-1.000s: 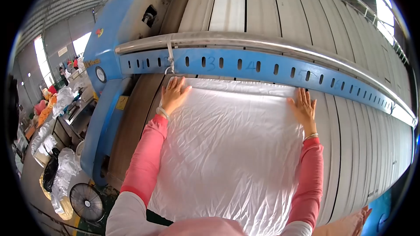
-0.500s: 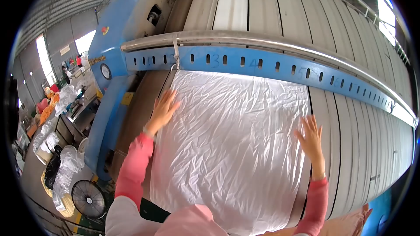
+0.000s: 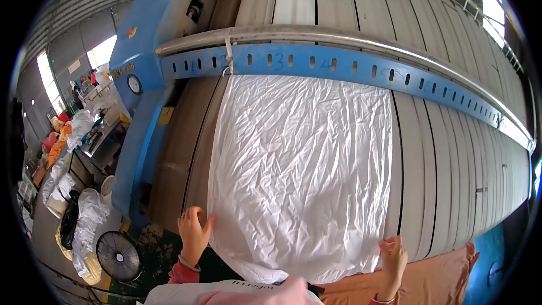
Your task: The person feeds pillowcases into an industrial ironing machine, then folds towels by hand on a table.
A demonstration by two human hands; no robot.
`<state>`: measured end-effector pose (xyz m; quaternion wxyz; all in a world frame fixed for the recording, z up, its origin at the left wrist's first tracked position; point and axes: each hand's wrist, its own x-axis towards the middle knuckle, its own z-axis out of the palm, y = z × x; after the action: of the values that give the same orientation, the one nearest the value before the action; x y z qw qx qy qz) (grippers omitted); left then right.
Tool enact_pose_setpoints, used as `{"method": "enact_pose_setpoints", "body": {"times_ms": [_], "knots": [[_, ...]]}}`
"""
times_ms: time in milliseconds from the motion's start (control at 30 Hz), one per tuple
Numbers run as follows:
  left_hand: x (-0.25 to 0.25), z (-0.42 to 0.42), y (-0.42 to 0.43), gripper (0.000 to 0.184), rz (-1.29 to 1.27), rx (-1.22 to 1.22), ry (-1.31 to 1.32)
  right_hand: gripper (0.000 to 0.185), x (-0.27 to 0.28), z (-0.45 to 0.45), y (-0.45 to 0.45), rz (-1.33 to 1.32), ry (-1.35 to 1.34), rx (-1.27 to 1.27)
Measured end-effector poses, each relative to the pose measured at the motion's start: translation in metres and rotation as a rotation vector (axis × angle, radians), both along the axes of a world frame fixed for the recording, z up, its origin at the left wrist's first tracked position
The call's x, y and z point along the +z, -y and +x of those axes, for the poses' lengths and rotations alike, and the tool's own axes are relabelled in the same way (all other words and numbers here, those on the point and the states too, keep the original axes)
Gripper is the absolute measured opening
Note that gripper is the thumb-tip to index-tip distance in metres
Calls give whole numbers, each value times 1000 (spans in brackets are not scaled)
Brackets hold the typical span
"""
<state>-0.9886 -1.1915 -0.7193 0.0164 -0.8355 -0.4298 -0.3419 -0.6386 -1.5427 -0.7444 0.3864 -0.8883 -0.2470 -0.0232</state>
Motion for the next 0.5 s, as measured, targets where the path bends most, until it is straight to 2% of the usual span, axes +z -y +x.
{"method": "enact_pose_setpoints", "body": {"times_ms": [67, 100, 200, 333, 367, 467, 500], "knots": [[-7, -6, 18, 35, 22, 41, -24, 22, -11, -18, 2, -13, 97, 9], [-11, -8, 22, 34, 33, 64, -10, 23, -21, -19, 2, -5, 62, 9], [-23, -18, 25, 32, 16, -4, -23, 21, -35, -30, 0, 61, 138, -39], [-30, -23, 28, 20, -20, -90, 36, 18, -60, -34, -2, 216, 288, -127], [-32, -23, 27, 15, 22, -109, 57, 15, -64, -33, 2, 214, 266, -118], [-37, -26, 27, 14, -72, -124, 189, 13, -52, -50, -3, 331, 52, -169], [-35, -30, 27, 16, -191, -170, 284, 13, -50, -53, -2, 268, 52, -158]]}}
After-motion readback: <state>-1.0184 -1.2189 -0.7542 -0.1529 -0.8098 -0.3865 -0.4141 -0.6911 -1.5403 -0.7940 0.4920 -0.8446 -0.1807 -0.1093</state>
